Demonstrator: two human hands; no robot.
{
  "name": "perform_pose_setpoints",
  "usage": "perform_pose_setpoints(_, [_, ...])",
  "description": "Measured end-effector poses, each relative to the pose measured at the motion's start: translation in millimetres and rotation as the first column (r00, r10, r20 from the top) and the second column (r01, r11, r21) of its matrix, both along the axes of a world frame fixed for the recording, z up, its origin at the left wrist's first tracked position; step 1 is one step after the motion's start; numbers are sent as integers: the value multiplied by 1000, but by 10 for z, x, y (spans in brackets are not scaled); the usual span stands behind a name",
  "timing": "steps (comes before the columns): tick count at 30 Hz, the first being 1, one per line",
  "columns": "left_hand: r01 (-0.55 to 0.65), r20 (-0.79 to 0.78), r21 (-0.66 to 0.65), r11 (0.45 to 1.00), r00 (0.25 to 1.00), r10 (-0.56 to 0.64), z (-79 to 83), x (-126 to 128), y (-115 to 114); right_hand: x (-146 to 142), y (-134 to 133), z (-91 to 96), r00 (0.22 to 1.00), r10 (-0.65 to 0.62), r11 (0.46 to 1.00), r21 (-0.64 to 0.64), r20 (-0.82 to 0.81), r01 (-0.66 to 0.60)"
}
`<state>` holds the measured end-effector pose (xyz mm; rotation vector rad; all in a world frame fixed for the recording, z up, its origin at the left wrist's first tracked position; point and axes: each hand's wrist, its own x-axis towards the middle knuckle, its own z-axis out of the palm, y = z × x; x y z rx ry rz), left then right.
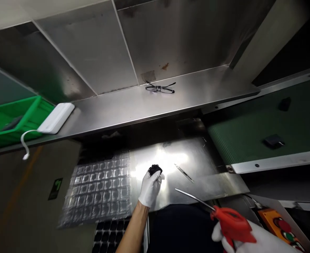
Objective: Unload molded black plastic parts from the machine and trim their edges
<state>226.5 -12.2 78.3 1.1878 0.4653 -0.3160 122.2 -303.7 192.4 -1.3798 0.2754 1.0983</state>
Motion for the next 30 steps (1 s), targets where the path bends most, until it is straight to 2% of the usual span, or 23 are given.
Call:
perform_pose_setpoints(3, [-56, -21, -110, 992, 998, 54, 411, -288, -58, 9, -132, -34, 998, -25, 999, 47, -65, 28])
perform_pose_setpoints(6, [-68, -14, -204, 977, 998, 66, 627, -498, -116, 82, -230, -38, 1000, 12, 1000, -2, -10, -12])
perform_pose_setpoints(10, [-13, 10, -405, 914, 1000, 19, 679, -659, -169, 222, -302, 10, 989, 143, 990, -19, 33, -142])
perform_pose_setpoints(15, [-149, -49, -580, 801, 988, 148, 756, -755, -186, 368, -262, 34, 971, 232, 971, 37, 59, -235])
perform_pose_setpoints(19, [-139, -28, -702, 699, 985, 168, 882, -771, -142, 433, -207, 5, 948, 297, 953, 26, 111, -301])
perform_pose_setpoints(21, [-140, -32, -727, 672, 985, 171, 928, -754, -119, 437, -200, 1, 941, 313, 949, 7, 124, -317])
perform_pose_setpoints(23, [-172, -65, -705, 688, 982, 179, 966, -728, -109, 424, -200, 8, 936, 324, 945, -11, 136, -326])
perform_pose_setpoints(27, [-279, -157, -559, 781, 960, 230, 1031, -675, -108, 392, -170, 41, 943, 312, 950, -32, 113, -310])
perform_pose_setpoints(30, [-306, -187, -466, 830, 951, 246, 1065, -646, -87, 390, -105, 81, 955, 287, 958, -25, 76, -286])
